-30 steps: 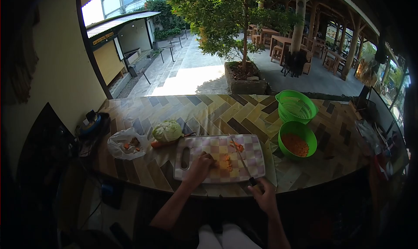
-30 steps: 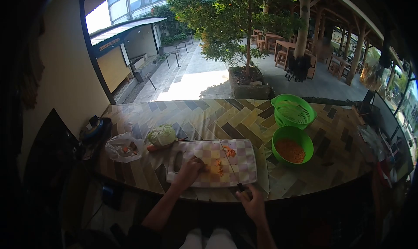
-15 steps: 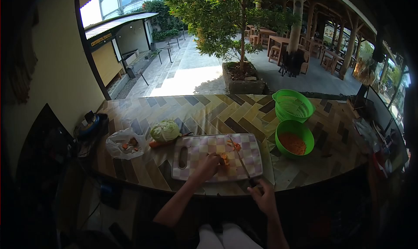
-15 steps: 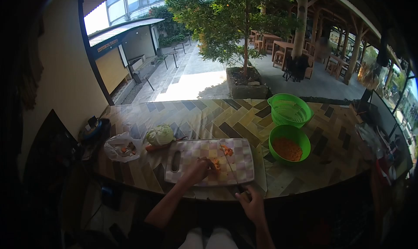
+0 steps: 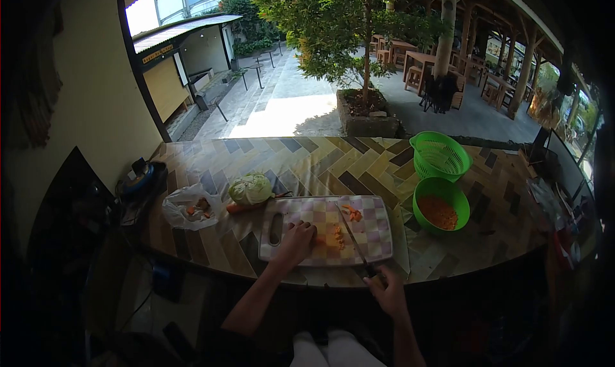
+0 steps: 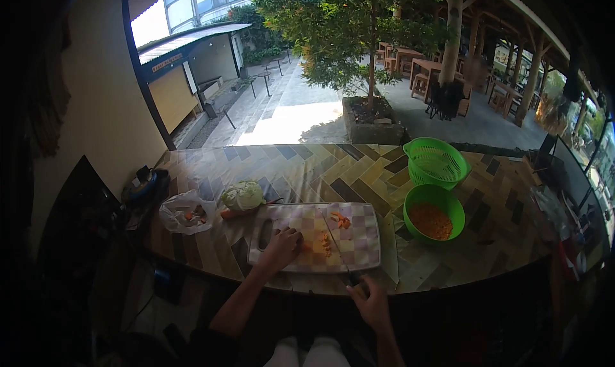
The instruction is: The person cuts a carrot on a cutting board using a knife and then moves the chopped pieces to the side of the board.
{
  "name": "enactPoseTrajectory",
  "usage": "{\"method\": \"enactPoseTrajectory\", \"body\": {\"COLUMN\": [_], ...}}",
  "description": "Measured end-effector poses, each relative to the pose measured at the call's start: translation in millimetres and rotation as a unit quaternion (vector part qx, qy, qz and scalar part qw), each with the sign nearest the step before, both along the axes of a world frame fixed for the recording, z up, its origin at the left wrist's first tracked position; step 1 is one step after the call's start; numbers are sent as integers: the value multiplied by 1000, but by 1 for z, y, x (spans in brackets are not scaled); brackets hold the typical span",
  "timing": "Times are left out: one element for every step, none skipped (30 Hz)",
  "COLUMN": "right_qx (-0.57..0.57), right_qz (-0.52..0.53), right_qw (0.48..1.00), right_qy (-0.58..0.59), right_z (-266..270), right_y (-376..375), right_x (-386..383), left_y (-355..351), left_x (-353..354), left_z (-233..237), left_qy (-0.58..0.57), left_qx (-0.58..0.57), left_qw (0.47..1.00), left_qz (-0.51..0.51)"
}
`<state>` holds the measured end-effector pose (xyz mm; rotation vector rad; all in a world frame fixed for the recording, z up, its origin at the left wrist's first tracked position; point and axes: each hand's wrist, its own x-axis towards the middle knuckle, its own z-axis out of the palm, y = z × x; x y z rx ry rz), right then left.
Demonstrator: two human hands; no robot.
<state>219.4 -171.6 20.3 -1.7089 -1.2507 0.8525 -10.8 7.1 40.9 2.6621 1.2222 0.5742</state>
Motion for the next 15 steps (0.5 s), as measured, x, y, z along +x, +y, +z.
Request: {"method": "enactPoseTrajectory", "body": {"right_qx": [-5,-9,-8,-6,-4,1,6,10,11,11,12,11,10,10,6], "right_qz": [5,8,9,9,10,7,2,-2,-4,-6,-8,-9,-11,-12,-15], "right_qw": [1000,1000,1000,1000,1000,1000,1000,1000,1000,1000,1000,1000,1000,1000,1000], "right_qy": [4,9,1,-7,-14,-8,-3,2,3,3,3,4,5,5,15], "right_z": [4,7,8,9,9,8,6,4,0,-3,-5,-3,1,4,7], "right_y": [0,1,0,1,1,1,1,1,0,0,0,-1,-2,-3,-4], "right_x": [-1,-2,-3,-3,-3,-2,-2,-1,1,3,5,6,7,7,8], "left_y": [0,1,2,4,6,8,11,14,17,21,23,31,42,52,57], "left_x": [-1,-1,-1,-2,-1,0,4,8,13,18,22,25,30,33,36], "left_z": [-3,-4,-4,-4,-3,-1,2,5,8,13,16,11,3,-6,-9], "left_qy": [-9,-18,-19,-21,-22,-19,-16,-13,-34,-54,-74,-75,-76,-77,-66], "left_qx": [3,6,-1,-8,-15,-21,-28,-35,-44,-52,-60,-68,-77,-84,-96], "left_qw": [1000,1000,1000,1000,1000,1000,999,999,998,997,995,992,988,983,981], "left_qz": [-5,-10,-12,-13,-13,-8,-4,0,-14,-28,-42,-77,-112,-146,-153]}}
